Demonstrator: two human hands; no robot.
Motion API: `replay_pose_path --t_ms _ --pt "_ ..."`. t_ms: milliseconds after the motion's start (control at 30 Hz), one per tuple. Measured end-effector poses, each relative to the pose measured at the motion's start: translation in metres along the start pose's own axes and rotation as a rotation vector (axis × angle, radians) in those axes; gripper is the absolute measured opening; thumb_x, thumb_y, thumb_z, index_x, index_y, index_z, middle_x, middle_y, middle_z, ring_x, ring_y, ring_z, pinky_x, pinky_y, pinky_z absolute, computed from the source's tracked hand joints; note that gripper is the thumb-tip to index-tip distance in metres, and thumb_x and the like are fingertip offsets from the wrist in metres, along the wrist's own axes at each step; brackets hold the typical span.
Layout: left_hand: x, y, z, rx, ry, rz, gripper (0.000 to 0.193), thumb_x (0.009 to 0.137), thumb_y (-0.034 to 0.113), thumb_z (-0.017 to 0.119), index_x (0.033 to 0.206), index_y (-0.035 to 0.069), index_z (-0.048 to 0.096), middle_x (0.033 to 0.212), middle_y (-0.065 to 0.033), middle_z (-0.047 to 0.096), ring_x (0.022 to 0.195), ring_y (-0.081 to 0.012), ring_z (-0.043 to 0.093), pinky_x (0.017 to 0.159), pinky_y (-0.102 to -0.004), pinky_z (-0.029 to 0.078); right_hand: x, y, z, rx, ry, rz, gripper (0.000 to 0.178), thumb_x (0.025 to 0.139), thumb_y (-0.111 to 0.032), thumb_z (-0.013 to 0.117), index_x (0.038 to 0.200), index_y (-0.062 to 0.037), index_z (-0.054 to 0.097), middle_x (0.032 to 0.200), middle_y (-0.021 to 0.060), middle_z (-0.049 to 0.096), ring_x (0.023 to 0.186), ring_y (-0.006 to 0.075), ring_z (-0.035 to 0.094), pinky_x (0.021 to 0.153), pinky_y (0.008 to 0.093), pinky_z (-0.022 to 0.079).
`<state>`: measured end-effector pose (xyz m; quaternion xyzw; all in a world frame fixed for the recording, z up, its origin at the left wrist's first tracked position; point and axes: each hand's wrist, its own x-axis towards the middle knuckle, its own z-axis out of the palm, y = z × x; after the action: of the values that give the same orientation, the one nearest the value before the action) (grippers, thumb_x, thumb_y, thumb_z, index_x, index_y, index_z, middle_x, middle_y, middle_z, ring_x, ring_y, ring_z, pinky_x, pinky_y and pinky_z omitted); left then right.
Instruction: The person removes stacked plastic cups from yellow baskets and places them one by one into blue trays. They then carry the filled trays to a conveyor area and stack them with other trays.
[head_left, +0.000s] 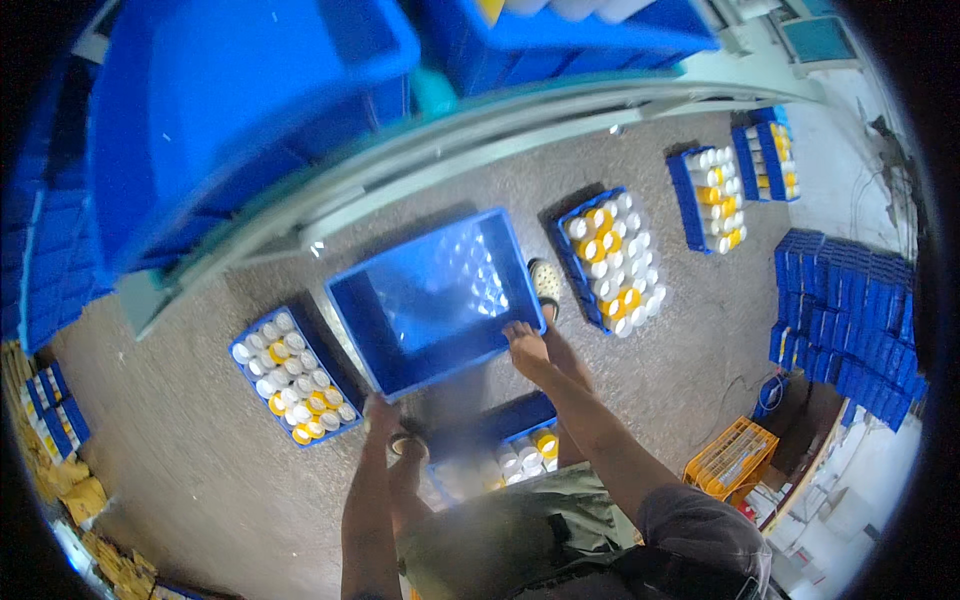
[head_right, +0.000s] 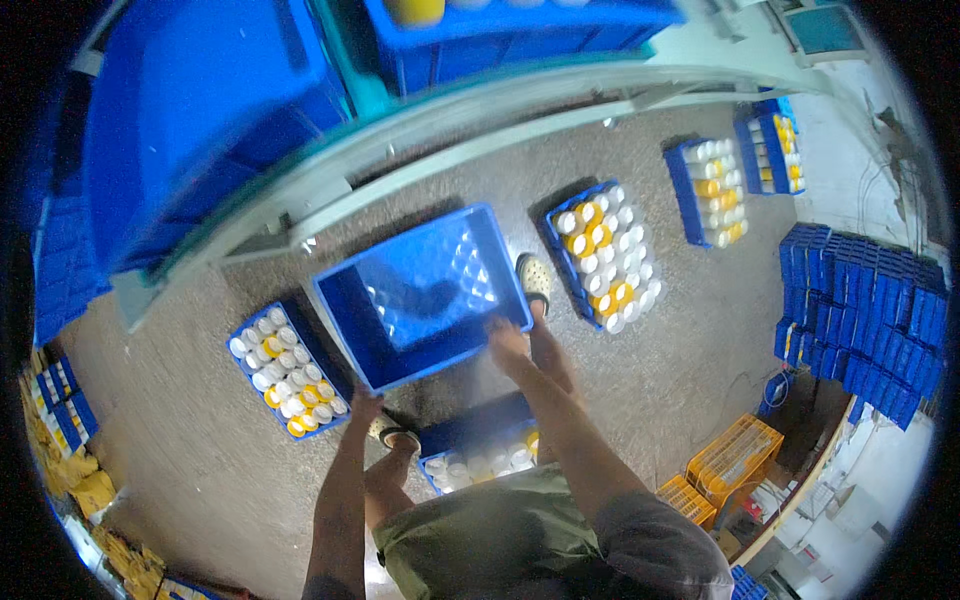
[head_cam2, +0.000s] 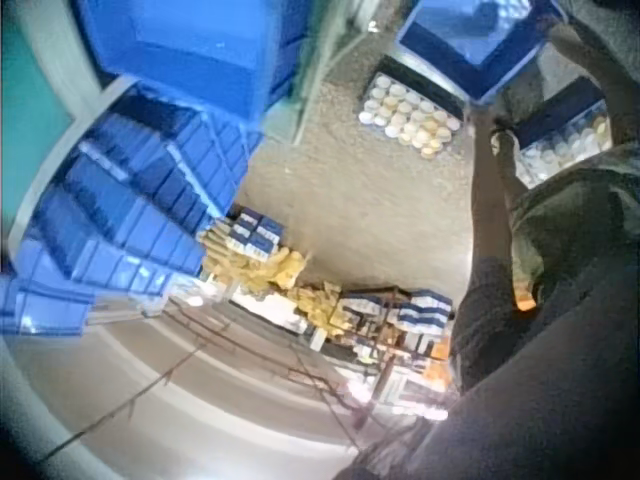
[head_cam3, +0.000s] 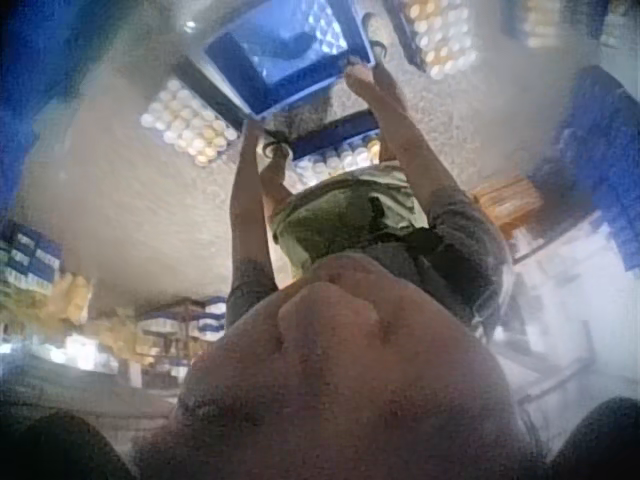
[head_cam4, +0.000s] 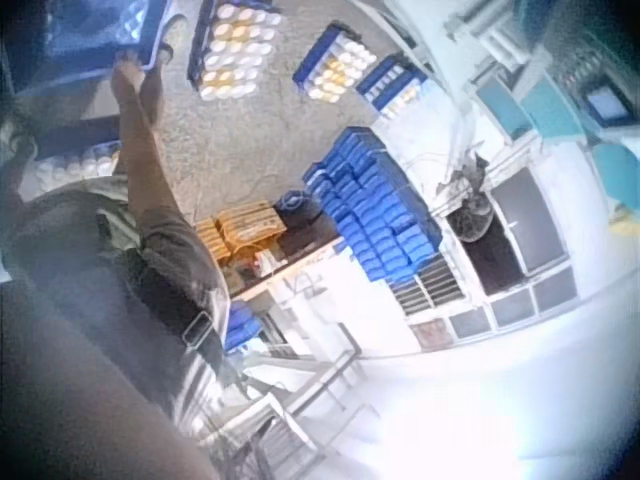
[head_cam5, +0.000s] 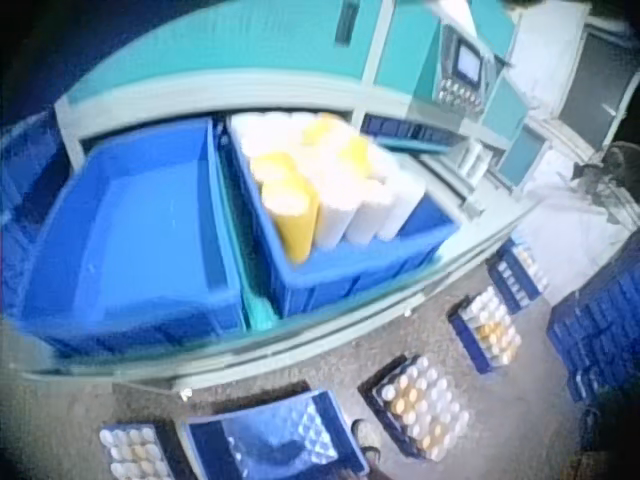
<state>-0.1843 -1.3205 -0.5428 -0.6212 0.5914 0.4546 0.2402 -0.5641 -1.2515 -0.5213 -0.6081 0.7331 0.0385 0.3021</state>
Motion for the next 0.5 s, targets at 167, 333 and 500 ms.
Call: replay_pose_path --t_ms 167,333,500 --pt "-0.132 0.21 -0.143 0.071 -0.116 0.573 0.037 0.092 0.033 0.062 0.12 0.008 0.06 0.108 -0.0182 0.068 0.104 -0.0305 0.065 0.087 -0.0377 0.051 -0.049 -0.057 -0.227 0.329 0.224 -0.082 0.045 0.078 -0.004 0.073 0.121 -0.0001 0.057 0.12 0.0182 0.058 0.108 0.0334 0.062 0.091 0.0387 0.053" --pt "-0.226 0.43 -0.353 -0.466 0.59 1.002 0.032 0.089 0.015 0.066 0.12 0.007 0.06 0.107 -0.0175 0.069 0.101 -0.03 0.068 0.086 -0.0361 0.052 -0.022 -0.08 -0.497 0.572 0.614 -0.203 0.034 0.086 -0.006 0.07 0.117 0.0005 0.059 0.111 0.0151 0.064 0.095 0.0237 0.069 0.082 0.0343 0.056" --pt "-0.184 0.572 -0.454 -0.064 1.028 0.718 0.068 0.076 0.001 0.07 0.139 0.015 0.048 0.137 -0.025 0.042 0.127 -0.0409 0.046 0.105 -0.0439 0.04 0.121 -0.065 -0.643 0.4 0.867 -0.354 0.057 0.074 0.003 0.074 0.127 -0.0068 0.056 0.13 0.0177 0.054 0.111 0.0341 0.06 0.09 0.0402 0.054"
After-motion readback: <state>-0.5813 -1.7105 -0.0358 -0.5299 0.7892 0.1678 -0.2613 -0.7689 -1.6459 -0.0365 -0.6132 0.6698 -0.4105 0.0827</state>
